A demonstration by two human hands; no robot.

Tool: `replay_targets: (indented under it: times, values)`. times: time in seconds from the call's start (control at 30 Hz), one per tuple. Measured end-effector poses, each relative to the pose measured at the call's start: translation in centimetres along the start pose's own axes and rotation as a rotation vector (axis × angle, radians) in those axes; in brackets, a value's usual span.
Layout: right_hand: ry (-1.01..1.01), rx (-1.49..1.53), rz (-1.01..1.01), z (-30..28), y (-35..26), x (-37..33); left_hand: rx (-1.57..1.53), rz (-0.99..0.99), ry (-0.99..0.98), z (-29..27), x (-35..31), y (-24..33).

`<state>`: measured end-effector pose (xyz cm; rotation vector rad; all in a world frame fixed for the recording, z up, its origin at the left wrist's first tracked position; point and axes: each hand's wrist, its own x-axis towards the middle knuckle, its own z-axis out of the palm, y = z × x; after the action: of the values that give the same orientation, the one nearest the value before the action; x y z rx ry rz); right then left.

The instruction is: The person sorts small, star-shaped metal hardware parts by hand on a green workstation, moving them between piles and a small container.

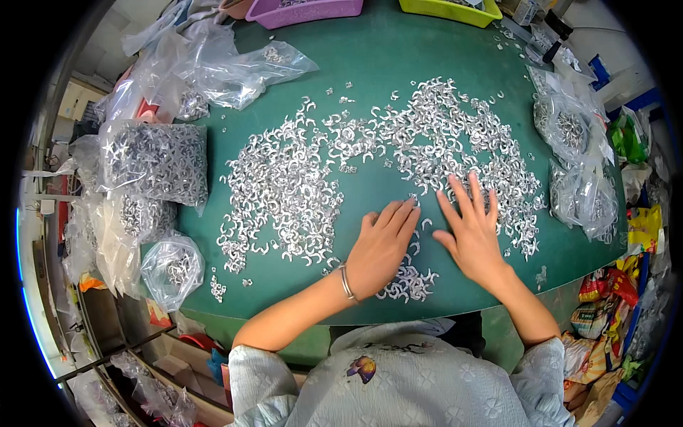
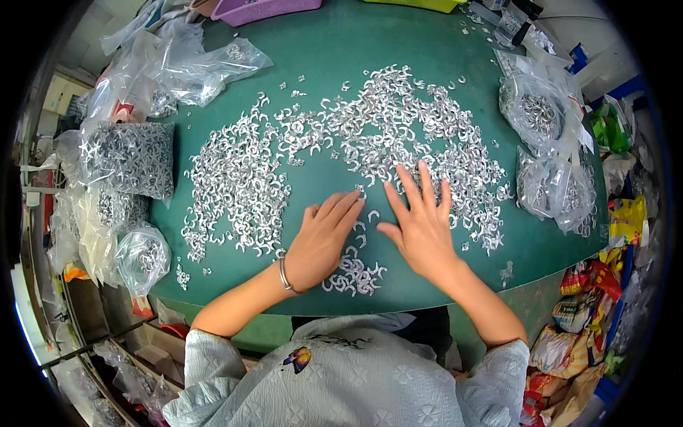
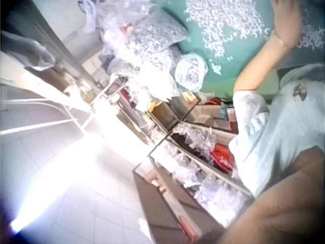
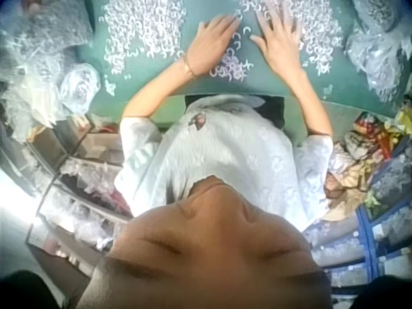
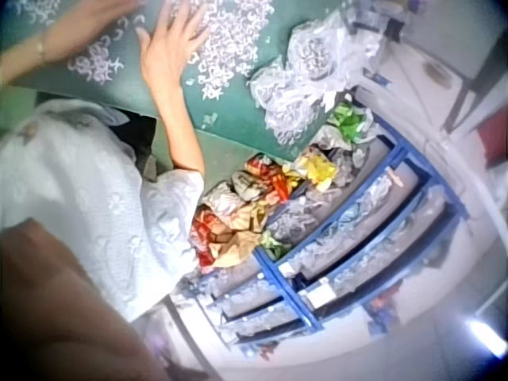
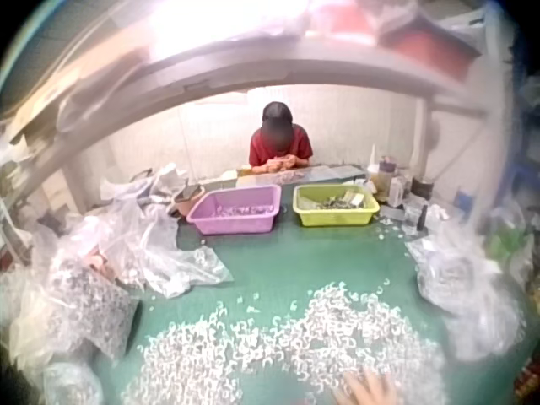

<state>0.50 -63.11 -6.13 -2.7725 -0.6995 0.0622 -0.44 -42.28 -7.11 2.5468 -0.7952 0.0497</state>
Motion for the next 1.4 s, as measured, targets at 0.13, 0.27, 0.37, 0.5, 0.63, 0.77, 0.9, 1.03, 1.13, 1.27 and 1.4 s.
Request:
replay_targets:
  times: [0.13, 0.27, 0.37, 0.5, 0.63, 0.77, 0.9, 1.03, 1.13, 1.27, 1.4]
  values:
    - [-0.072, 0.064, -0.034, -0.8, -0.7, -2.0, -0.052, 0.037, -0.105, -0.3, -1.8, 0.5]
    - [0.076, 0.004, 0.029, 0.0, 0.8, 0.3, -0.221, 0.064, -0.08, -0.3, -1.4, 0.1]
    - [0.105, -0.009, 0.029, 0.5, 0.9, 0.9, -0.219, 0.092, -0.112, 0.0, -1.0, -0.1]
    - [-0.003, 0.046, -0.024, -0.8, -0.3, -1.6, -0.387, 0.09, -0.11, 0.2, -2.3, -1.1]
    - [0.121, 0.062, -0.012, -0.1, 0.5, 1.5, -0.178, 0.113, -0.058, -0.8, 1.3, -1.5]
    - [0.007, 0.064, -0.056, 0.0, 0.4, 0.3, 0.054, 0.064, -0.068, -0.4, 0.3, -3.6]
    - [-0.033, 0.115, -0.072, -0.4, 0.5, -1.2, 0.213, -0.07, -0.042, -2.4, -0.1, -4.5]
    - [0.068, 0.01, -0.028, -0.1, 0.5, 1.4, -0.003, 0.11, -0.025, -0.1, 2.3, -2.0]
    - [-0.04, 0.057, -0.075, -0.1, -0.4, -0.3, -0.115, 0.12, 0.022, 1.1, 3.0, -1.9]
    - [0.081, 0.066, 0.032, -0.7, 0.9, 0.0, -0.182, 0.148, -0.063, 0.9, 1.7, -1.5]
    - [0.011, 0.018, 0.002, 0.2, 0.8, 0.7, -0.179, 0.156, -0.109, 0.1, -0.1, -1.1]
